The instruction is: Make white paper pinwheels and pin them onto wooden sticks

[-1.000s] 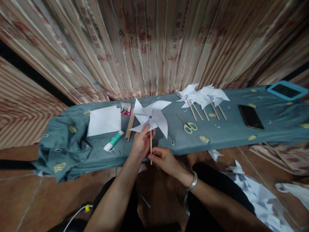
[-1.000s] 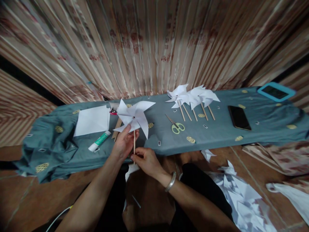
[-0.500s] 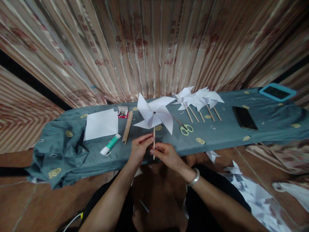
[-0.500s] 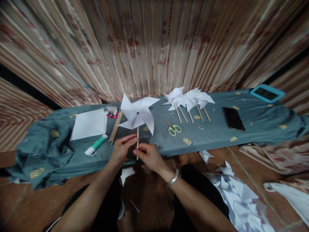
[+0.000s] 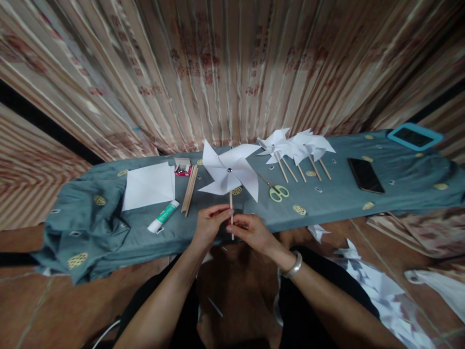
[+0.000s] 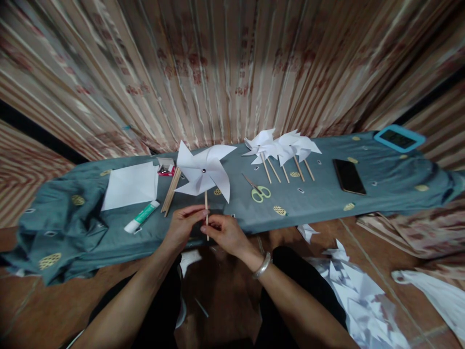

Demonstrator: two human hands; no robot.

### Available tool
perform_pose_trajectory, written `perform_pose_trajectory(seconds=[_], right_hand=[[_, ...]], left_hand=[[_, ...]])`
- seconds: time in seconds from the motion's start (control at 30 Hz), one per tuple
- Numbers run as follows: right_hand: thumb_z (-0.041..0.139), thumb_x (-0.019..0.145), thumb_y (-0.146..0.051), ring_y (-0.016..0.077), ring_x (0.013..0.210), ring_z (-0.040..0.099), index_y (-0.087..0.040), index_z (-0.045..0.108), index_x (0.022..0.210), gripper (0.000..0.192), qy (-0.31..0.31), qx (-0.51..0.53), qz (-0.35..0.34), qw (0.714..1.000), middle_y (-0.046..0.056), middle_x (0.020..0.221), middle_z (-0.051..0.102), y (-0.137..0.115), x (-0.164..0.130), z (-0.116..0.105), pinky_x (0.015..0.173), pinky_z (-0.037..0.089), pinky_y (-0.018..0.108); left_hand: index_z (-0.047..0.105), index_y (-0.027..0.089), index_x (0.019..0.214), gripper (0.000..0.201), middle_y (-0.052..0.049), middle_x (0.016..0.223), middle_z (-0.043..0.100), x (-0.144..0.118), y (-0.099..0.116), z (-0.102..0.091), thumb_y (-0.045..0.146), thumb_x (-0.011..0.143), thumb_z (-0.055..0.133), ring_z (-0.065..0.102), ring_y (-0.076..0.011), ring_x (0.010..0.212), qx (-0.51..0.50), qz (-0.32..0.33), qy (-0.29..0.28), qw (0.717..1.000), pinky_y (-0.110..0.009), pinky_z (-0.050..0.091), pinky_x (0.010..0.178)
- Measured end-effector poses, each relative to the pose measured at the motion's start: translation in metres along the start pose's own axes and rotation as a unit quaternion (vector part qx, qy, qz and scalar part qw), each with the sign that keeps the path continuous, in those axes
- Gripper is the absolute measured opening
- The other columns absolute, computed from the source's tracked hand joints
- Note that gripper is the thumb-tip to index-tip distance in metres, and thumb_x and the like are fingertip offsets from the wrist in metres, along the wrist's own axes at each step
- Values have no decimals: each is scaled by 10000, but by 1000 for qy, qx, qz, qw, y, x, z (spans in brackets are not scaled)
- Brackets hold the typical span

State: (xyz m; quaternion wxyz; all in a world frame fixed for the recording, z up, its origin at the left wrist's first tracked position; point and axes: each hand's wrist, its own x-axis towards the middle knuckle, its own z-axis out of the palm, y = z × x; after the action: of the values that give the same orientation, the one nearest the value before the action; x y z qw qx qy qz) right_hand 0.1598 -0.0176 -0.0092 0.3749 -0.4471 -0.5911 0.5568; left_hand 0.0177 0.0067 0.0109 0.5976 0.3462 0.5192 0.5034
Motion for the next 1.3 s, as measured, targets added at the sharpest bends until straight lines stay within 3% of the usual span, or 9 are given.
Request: perform_pose_trajectory(seconds=[0.17,0.33,0.43,0.83,1.3], right_hand=[[789,644,-402,178,772,686,-175,716,899,349,22,44,39,998,53,826,747,-3,8,-31,751,536,328],[804,611,-476,141,659,652,-184,726,858,391,217,109,20,970,44,774,754,-18,16,-66,651,513,286],[827,594,-464,120,657,642,-195,739,845,379,262,159,1,952,30,770,755,-26,17,-72,640,493,257],[891,458,-393,114,587,613,-207,728,709,352,262,176,-9,949,-18,635,717,-29,20,-64,631,496,262],[906,442,-369,102,543,589,-184,693,706,386,213,177,44,960,-16,621,695,-26,20,-47,564,476,244]], left_hand=[[778,185,669,277,-46,682,751,3,-1,-2,304,449,894,630,-143,599,4,24,12,1000,-264,512,644],[779,186,674,279,-32,623,727,6,-5,-4,301,450,898,603,-130,559,9,27,16,999,-250,497,600],[778,188,680,275,-22,610,721,7,-9,-4,313,460,888,597,-123,549,24,27,8,999,-245,494,597],[787,183,746,323,-24,657,738,8,-19,-1,329,472,876,633,-136,582,51,8,-14,999,-273,536,663],[788,184,742,360,-31,694,754,5,-16,2,340,436,894,650,-149,625,39,12,-8,999,-290,549,703]])
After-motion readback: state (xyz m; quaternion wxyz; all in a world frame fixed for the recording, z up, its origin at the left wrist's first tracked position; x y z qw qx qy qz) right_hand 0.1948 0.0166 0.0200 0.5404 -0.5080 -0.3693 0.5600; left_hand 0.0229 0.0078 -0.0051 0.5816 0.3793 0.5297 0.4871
